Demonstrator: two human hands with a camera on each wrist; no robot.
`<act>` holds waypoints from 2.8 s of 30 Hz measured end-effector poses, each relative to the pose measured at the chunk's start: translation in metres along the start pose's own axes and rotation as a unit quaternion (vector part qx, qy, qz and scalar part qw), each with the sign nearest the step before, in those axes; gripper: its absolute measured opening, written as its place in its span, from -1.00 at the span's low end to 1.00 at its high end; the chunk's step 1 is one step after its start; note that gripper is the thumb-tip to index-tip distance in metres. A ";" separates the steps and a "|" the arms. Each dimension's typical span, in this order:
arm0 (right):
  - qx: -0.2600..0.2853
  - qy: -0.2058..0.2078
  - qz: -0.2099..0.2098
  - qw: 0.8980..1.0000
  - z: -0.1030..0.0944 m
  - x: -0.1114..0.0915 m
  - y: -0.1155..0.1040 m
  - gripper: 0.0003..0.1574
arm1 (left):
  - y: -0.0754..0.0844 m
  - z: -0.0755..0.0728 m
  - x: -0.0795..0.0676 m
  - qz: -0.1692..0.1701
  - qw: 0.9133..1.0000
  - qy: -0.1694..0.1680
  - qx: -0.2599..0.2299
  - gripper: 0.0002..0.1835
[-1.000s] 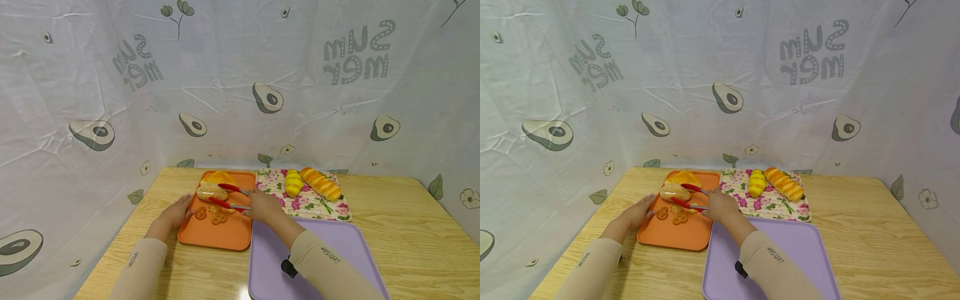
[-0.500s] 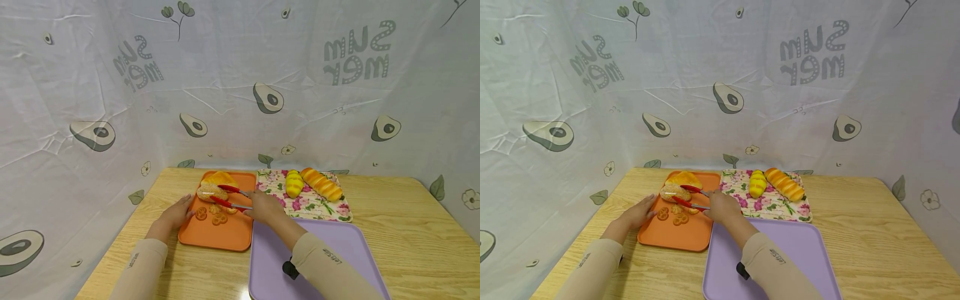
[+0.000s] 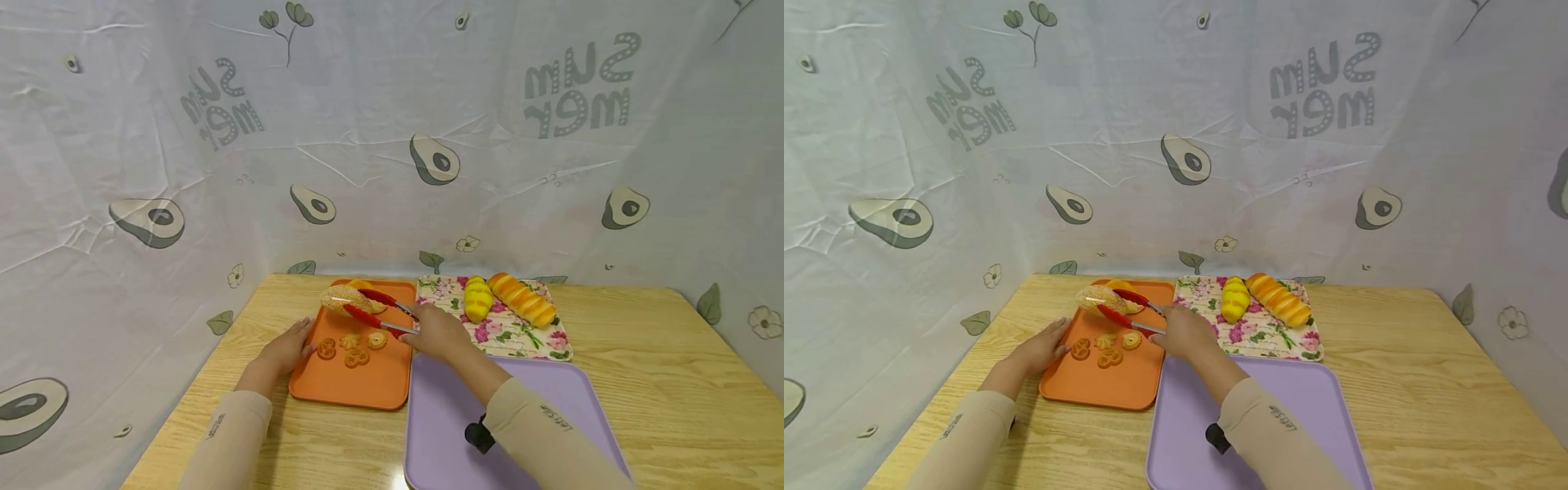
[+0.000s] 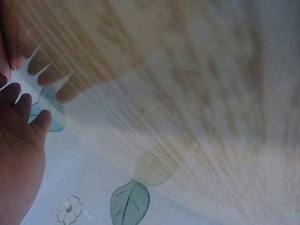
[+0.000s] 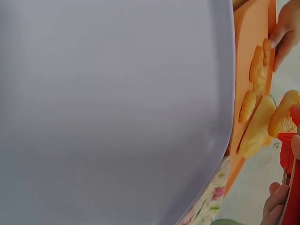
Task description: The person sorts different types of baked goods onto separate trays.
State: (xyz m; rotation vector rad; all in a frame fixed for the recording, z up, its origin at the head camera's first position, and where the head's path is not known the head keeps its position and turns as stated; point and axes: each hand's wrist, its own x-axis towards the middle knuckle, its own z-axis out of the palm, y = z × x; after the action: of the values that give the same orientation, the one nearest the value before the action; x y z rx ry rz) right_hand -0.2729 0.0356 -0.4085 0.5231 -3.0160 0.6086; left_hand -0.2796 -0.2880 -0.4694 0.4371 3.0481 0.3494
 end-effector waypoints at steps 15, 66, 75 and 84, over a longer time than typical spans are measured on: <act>0.020 0.002 0.058 0.998 -0.023 -0.008 0.034 -0.07 | 0.000 -0.001 -0.002 0.000 1.000 -0.011 -0.004 -0.35; 0.002 0.016 0.182 0.983 -0.036 -0.032 0.086 -0.18 | 0.000 0.001 0.000 0.006 1.000 -0.007 -0.003 -0.36; 0.014 0.011 0.190 0.982 -0.035 -0.034 0.083 -0.41 | 0.001 0.000 0.000 0.006 1.000 -0.006 -0.003 -0.36; 0.020 0.006 0.200 0.980 -0.035 -0.035 0.084 -0.23 | 0.002 -0.001 -0.001 0.008 1.000 -0.004 -0.007 -0.37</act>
State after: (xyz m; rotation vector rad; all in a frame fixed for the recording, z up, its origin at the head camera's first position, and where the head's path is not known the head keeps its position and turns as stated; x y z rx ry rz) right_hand -0.2688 0.1325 -0.4106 -0.0952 -3.1191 0.6829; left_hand -0.2784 -0.2864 -0.4679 0.4613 3.0332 0.3688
